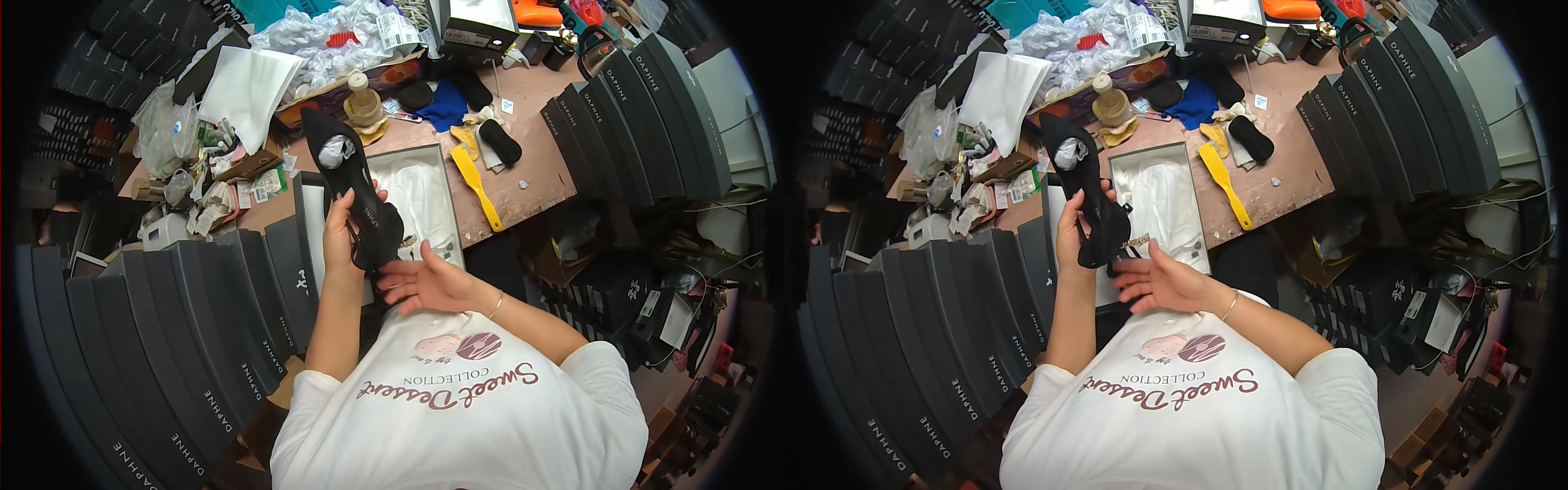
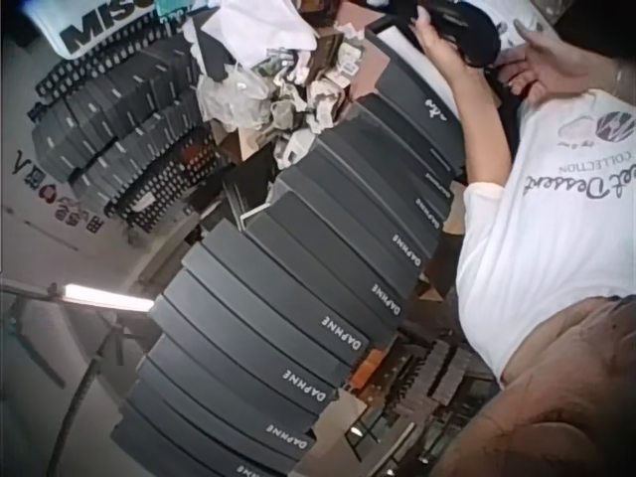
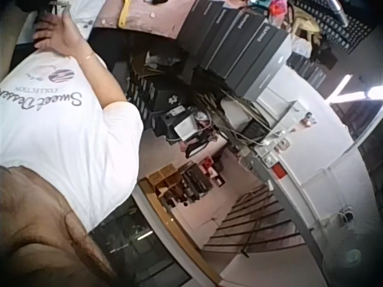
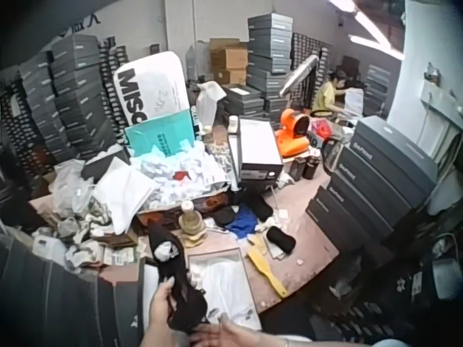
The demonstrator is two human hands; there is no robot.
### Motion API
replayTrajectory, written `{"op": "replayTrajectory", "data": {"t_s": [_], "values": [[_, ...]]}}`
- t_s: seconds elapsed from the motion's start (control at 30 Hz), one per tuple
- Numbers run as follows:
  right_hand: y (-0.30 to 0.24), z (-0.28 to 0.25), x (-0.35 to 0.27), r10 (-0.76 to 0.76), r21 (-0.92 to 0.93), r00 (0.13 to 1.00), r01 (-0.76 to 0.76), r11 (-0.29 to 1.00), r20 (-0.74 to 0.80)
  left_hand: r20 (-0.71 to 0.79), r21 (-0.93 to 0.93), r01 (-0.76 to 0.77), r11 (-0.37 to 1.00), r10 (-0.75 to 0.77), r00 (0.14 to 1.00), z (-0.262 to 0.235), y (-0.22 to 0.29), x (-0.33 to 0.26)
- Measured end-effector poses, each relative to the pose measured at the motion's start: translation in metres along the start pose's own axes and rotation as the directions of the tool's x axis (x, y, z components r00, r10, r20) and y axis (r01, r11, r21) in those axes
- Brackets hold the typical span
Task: Cleaning, inspecting, and packaging women's shoes into boxes with tissue paper.
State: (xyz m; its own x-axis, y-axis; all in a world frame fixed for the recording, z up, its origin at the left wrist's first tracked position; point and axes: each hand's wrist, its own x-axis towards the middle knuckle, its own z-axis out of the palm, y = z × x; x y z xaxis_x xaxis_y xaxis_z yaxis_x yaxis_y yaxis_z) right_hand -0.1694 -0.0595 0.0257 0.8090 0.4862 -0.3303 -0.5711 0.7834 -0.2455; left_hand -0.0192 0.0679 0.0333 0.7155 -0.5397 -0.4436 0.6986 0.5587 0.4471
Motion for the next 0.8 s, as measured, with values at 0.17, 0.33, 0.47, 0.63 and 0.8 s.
{"op": "replayTrajectory", "data": {"t_s": [0.17, 0.33, 0.47, 0.63, 0.8], "values": [[-0.020, -0.003, 0.019, -0.372, -0.013, 0.899, 0.380, 0.925, -0.230, -0.039, 0.250, -0.184, 0.951, 0.200, 0.979, 0.016, 0.001, -0.032], [-0.040, 0.007, 0.024, -0.566, -0.446, 0.792, 0.432, 0.784, -0.228, -0.019, 0.312, -0.199, 0.929, 0.216, 0.976, 0.007, -0.013, -0.049], [-0.039, 0.023, 0.019, -0.625, -0.641, 0.776, 0.435, 0.632, -0.089, -0.022, 0.302, -0.155, 0.941, 0.169, 0.985, -0.008, -0.030, -0.055], [-0.043, 0.029, 0.016, -0.645, -0.850, 0.762, 0.297, 0.435, -0.064, 0.012, 0.267, -0.128, 0.955, 0.130, 0.991, -0.015, -0.041, -0.058], [-0.041, 0.023, 0.020, -0.580, -0.907, 0.782, -0.047, -0.418, 0.227, 0.087, 0.266, -0.282, 0.922, 0.269, 0.959, -0.016, -0.070, -0.047]]}}
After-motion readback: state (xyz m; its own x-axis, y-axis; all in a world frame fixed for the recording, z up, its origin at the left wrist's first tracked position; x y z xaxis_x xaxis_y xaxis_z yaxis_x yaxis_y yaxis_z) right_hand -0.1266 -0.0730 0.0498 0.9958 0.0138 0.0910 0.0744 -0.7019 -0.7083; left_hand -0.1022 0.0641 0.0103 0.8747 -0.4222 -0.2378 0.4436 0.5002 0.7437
